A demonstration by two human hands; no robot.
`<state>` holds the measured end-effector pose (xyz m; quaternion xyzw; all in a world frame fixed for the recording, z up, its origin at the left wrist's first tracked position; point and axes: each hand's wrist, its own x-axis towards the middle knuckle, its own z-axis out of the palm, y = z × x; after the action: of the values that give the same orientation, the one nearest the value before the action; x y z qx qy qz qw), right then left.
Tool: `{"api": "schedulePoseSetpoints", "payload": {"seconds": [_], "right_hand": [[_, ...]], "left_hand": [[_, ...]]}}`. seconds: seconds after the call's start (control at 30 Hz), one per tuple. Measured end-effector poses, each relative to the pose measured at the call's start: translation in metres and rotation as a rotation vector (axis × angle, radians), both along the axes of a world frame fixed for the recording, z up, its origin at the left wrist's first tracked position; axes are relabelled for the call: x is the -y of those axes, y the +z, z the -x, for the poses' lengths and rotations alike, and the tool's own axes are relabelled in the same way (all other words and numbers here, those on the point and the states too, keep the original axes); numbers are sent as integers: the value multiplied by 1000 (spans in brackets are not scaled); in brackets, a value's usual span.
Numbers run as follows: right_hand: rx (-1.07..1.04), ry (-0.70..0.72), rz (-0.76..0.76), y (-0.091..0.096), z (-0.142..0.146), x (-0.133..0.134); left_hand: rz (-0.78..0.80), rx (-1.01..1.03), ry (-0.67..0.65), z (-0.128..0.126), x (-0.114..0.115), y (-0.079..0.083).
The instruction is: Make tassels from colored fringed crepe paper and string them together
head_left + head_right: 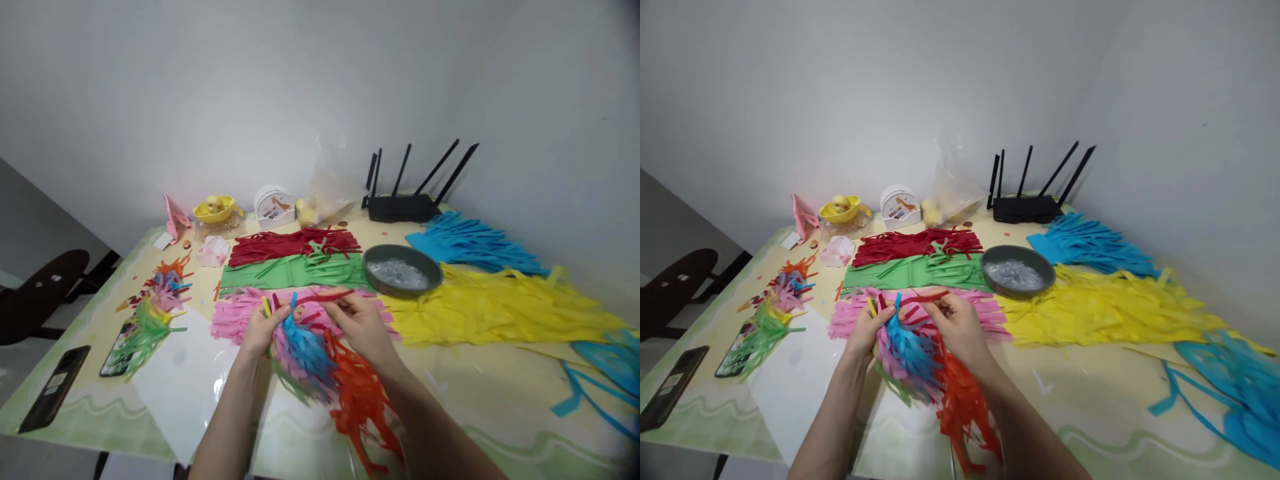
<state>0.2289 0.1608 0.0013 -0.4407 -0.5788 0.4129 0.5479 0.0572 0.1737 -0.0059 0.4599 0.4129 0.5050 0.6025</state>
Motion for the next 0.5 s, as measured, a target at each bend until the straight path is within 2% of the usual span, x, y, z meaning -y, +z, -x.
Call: {"api": "schedulePoseSetpoints", "payload": {"seconds": [0.07,0.13,0.3,0.37,0.43,0.5], "right_hand": [[76,8,11,1,-4,0],[61,47,13,0,-7,2],[-307,-144,-155,-3,-14,12],[-215,-69,-149,-1,-14,15],[-18,57,-99,3,-10,14],[114,107,-61,6,-5,12]], "left_hand": [[24,30,-26,1,1,4],[38,50,-48,1,2,7],[73,96,47,1,2,7],[60,83,61,1,1,5],[42,61,44,1,1,5],[37,55,23,1,1,5]]}}
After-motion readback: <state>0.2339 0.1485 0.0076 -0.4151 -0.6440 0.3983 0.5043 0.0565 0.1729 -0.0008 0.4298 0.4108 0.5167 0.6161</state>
